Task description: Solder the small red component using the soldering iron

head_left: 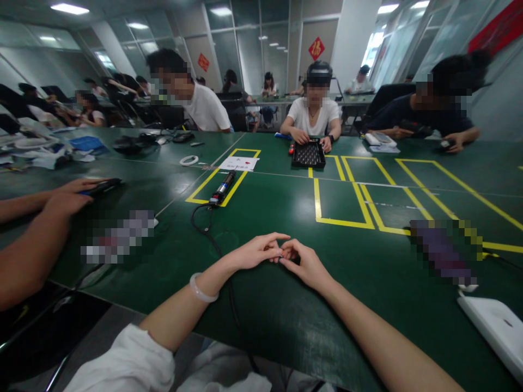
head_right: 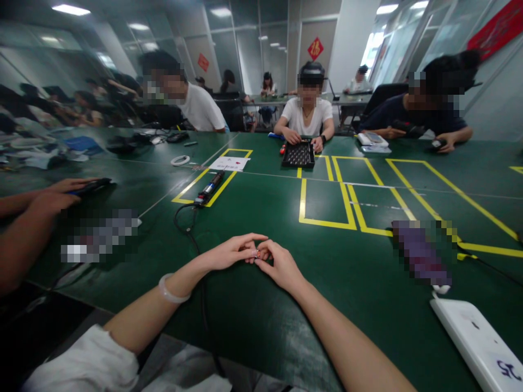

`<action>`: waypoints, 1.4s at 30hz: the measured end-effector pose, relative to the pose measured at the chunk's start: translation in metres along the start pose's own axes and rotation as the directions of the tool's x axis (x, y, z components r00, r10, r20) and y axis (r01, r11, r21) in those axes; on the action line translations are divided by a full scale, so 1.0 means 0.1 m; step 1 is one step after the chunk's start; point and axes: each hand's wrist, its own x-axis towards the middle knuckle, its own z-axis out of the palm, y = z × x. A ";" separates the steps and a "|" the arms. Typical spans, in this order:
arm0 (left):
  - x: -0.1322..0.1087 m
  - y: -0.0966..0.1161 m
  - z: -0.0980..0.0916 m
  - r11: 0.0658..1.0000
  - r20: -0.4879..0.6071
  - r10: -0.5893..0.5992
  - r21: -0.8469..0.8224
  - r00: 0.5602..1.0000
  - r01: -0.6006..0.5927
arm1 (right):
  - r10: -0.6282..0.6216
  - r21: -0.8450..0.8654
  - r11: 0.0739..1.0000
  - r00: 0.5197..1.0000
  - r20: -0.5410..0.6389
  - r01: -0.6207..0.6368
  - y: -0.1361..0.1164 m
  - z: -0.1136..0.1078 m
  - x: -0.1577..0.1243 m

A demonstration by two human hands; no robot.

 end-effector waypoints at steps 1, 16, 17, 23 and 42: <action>0.00 0.00 0.01 1.000 0.003 0.003 -0.006 1.000 -0.003 | -0.001 0.002 1.000 1.000 0.001 0.001 0.00 0.00 0.00; 0.01 -0.07 -0.03 0.988 -0.107 0.057 0.148 0.993 -0.040 | 0.040 -0.090 0.995 0.997 -0.067 -0.046 0.09 0.01 0.00; 0.00 -0.06 -0.03 0.985 -0.108 0.064 0.168 0.992 -0.046 | 0.042 -0.085 0.995 0.997 -0.068 -0.048 0.09 0.01 0.00; -0.01 0.01 -0.01 0.963 -0.120 0.111 0.258 0.987 -0.077 | 0.067 -0.012 0.998 0.994 -0.084 -0.068 0.11 0.01 0.03; -0.02 0.05 0.02 0.953 -0.150 0.119 0.294 0.982 -0.070 | 0.129 0.043 0.991 0.991 -0.017 -0.128 0.05 -0.03 0.03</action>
